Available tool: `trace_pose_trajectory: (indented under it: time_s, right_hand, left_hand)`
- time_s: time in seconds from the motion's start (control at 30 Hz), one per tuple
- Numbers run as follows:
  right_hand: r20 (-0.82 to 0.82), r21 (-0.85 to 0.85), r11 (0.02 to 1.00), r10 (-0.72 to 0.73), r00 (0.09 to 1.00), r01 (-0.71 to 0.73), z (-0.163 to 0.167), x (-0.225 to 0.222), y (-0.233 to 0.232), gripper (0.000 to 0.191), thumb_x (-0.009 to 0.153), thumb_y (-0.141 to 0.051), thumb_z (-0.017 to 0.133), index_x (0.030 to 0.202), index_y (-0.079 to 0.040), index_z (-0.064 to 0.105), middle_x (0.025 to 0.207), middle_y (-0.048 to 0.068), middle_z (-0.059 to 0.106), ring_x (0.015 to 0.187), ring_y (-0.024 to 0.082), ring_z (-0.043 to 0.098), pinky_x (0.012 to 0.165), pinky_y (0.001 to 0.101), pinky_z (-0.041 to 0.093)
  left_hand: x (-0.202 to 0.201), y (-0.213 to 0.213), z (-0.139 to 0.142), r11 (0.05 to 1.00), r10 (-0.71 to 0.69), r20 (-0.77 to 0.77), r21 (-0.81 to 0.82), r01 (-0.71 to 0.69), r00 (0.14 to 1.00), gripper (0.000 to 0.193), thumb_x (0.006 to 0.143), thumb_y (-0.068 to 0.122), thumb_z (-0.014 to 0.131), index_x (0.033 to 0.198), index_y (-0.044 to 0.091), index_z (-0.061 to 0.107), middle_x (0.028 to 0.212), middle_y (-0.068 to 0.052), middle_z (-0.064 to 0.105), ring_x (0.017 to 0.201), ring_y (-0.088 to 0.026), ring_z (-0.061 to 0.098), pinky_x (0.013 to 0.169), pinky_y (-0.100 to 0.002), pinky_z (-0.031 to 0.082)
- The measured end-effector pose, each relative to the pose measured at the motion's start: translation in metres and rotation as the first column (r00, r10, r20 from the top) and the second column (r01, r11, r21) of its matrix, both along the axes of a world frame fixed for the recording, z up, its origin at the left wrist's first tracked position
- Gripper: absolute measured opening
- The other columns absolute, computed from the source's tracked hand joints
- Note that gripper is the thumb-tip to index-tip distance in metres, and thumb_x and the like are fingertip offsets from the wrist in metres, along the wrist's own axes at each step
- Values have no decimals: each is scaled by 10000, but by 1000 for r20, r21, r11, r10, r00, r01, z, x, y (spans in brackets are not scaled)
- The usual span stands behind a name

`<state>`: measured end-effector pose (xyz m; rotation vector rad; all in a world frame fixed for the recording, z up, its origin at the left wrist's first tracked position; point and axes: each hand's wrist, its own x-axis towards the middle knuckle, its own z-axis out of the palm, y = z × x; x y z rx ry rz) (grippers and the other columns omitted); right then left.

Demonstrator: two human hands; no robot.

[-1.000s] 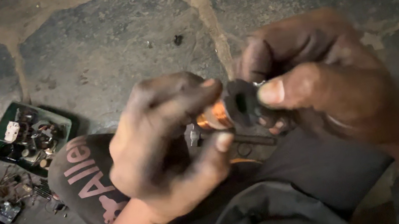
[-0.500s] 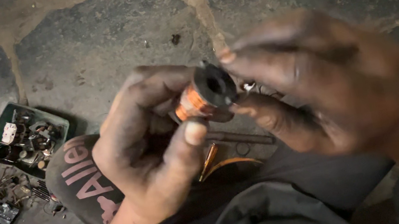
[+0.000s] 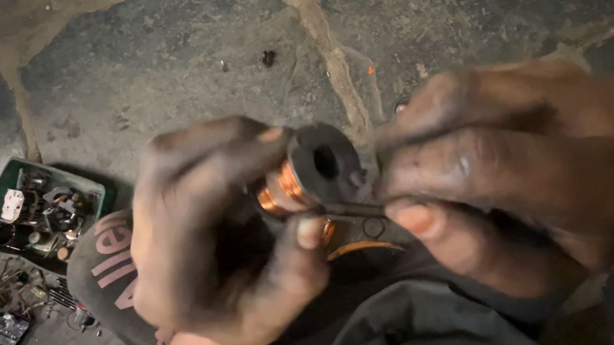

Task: The person sits on the floor and disassembles a cylindrical electrical component, removing a copper-wound coil. They then inspect the coil and its metal core, manipulating the parts with both hands.

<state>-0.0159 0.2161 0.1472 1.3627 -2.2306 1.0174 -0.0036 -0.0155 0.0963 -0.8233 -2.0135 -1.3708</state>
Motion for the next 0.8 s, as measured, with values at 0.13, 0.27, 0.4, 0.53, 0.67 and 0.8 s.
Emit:
trace_pose_trajectory:
  time_s: [0.13, 0.27, 0.4, 0.53, 0.67, 0.8]
  right_hand:
    - [122, 17, 999, 34, 992, -36, 5, 1, 2, 138, 951, -118, 612, 941, 9, 665, 794, 110, 695, 655, 109, 692, 522, 264, 537]
    - [192, -46, 999, 15, 981, -7, 5, 3, 3, 116, 951, -90, 618, 934, 11, 674, 749, 73, 689, 646, 109, 654, 519, 262, 537]
    - [266, -20, 999, -38, 963, 45, 10, 9, 7, 121, 952, -85, 603, 912, 15, 660, 750, 76, 677, 689, 135, 674, 577, 278, 581]
    - [295, -39, 999, -23, 955, 36, 13, 5, 5, 124, 965, -83, 601, 902, 0, 669, 722, 46, 666, 675, 123, 664, 579, 284, 576]
    - [350, -81, 996, 3, 937, 27, 12, 3, 5, 125, 968, -87, 596, 907, -7, 671, 717, 28, 655, 680, 108, 657, 580, 286, 557]
    - [463, 30, 999, -25, 886, 13, 15, 7, 18, 138, 975, -115, 572, 900, -41, 662, 709, -1, 645, 671, 85, 632, 546, 248, 515]
  left_hand:
    - [-9, 4, 9, 997, -72, -164, -14, 71, 984, 327, 887, 75, 763, 1122, -79, 597, 1121, -182, 589, 968, -247, 725, 810, -313, 662]
    - [-7, 7, 13, 993, -114, -178, -15, 114, 977, 304, 859, 0, 782, 1109, -71, 625, 1082, -168, 576, 983, -265, 726, 818, -363, 665]
    - [-5, 7, 11, 994, -99, -174, -62, 90, 980, 284, 854, -27, 800, 1092, -69, 651, 1071, -156, 598, 982, -274, 731, 825, -369, 646]
    - [-8, 2, 9, 985, -162, -132, -74, 153, 978, 344, 820, 31, 794, 1103, -90, 642, 1086, -196, 632, 973, -277, 732, 830, -350, 653]
    - [-4, 0, 6, 987, -148, 97, -46, 153, 984, 387, 848, 125, 777, 1161, -76, 671, 1102, -188, 697, 948, -216, 723, 738, -256, 592]
    - [5, 1, 0, 977, -210, 238, 87, 195, 948, 360, 953, 185, 738, 1204, -65, 671, 1120, -172, 725, 916, -167, 742, 741, -215, 593]
